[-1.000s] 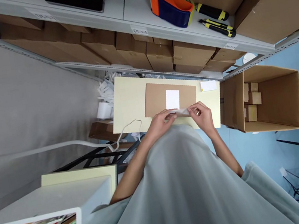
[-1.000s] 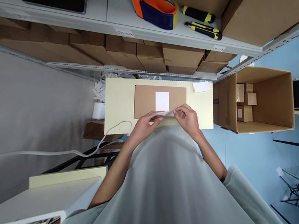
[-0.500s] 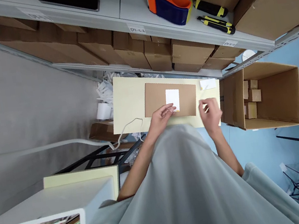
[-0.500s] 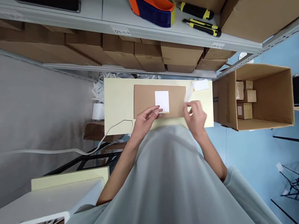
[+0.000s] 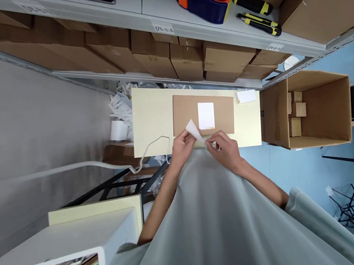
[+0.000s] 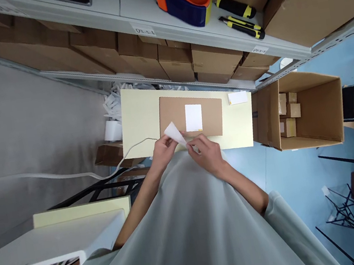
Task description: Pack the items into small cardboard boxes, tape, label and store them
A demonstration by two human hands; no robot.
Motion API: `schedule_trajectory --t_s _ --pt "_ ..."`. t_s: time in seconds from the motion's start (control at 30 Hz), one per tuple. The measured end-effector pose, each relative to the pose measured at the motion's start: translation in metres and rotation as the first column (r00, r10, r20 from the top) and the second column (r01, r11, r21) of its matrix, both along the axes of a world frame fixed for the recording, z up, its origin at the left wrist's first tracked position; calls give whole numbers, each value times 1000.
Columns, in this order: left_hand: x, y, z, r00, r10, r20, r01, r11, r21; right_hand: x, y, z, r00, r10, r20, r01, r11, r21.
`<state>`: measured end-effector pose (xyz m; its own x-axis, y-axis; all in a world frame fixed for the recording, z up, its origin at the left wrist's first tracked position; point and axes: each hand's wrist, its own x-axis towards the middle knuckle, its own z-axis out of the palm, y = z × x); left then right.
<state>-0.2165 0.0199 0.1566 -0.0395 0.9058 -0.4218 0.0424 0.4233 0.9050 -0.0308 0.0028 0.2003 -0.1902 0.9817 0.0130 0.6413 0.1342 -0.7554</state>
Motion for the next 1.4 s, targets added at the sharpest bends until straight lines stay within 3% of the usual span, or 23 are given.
schedule_trajectory --t_s 0.13,0.33,0.47,0.6,0.8,1.1,1.4 --pt "-1 -1 -14 992 23 -123 -11 995 100 8 17 -9 974 -170 -147 156 982 -105" --pt "1 18 -39 956 -70 -286 108 987 119 22 32 -55 907 -380 -182 313 896 -314" --pt "8 45 -56 906 -149 -396 194 978 75 25 46 -80 891 -429 -146 353 860 -368" --pt "14 69 -64 845 -188 -501 227 974 18 23 66 -93 899 -435 -48 388 844 -370" --pt "16 83 -61 779 -247 -577 249 965 -78 19 79 -100 917 -383 110 396 839 -373" --pt "16 97 -48 747 -353 -563 231 932 -278 14 88 -91 910 -291 297 398 816 -420" --pt "21 102 -37 657 -415 -629 280 909 -307 11 93 -84 902 -241 358 391 807 -443"
